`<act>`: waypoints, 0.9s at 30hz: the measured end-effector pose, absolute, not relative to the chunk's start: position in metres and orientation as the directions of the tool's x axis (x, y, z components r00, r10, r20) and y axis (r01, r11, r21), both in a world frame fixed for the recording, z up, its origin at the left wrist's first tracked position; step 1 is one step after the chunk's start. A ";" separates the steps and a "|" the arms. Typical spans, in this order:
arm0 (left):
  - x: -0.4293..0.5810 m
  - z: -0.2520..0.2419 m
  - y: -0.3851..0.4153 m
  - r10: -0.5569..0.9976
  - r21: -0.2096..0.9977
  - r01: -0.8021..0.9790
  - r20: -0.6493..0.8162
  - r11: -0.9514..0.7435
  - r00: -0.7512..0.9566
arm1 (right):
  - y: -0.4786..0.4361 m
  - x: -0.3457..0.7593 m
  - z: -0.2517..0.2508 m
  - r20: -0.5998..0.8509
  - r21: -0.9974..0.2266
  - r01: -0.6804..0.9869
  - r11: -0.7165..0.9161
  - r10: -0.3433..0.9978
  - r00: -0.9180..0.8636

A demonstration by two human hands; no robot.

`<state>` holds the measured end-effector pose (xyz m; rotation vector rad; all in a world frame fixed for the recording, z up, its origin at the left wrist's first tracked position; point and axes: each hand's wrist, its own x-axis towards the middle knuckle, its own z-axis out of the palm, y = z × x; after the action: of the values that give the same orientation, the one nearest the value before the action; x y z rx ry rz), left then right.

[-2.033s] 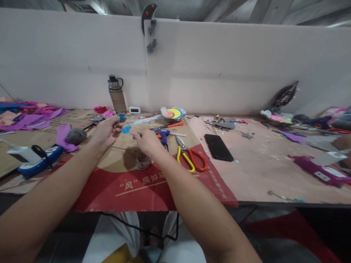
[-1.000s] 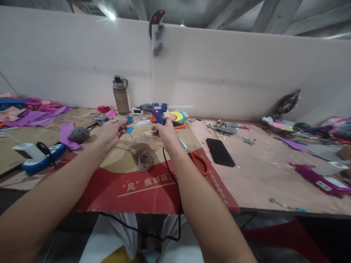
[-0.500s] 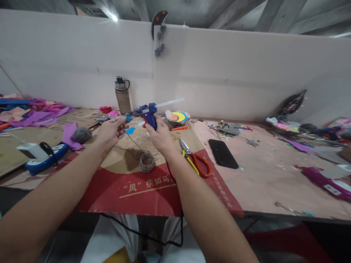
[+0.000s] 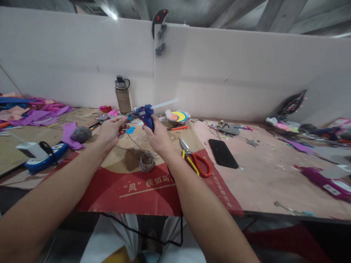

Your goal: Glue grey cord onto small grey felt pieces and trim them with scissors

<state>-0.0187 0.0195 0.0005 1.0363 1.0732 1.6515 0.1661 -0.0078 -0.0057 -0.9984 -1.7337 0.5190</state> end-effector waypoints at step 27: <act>-0.017 0.005 0.016 0.952 0.931 -0.284 0.154 -0.229 -0.264 | -0.007 0.167 -0.005 0.588 -0.688 0.473 0.550 0.805 -0.081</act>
<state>-0.0174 0.0163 0.0048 0.9811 1.0334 1.6636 0.1667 -0.0072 -0.0050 -1.0729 -1.7256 0.3912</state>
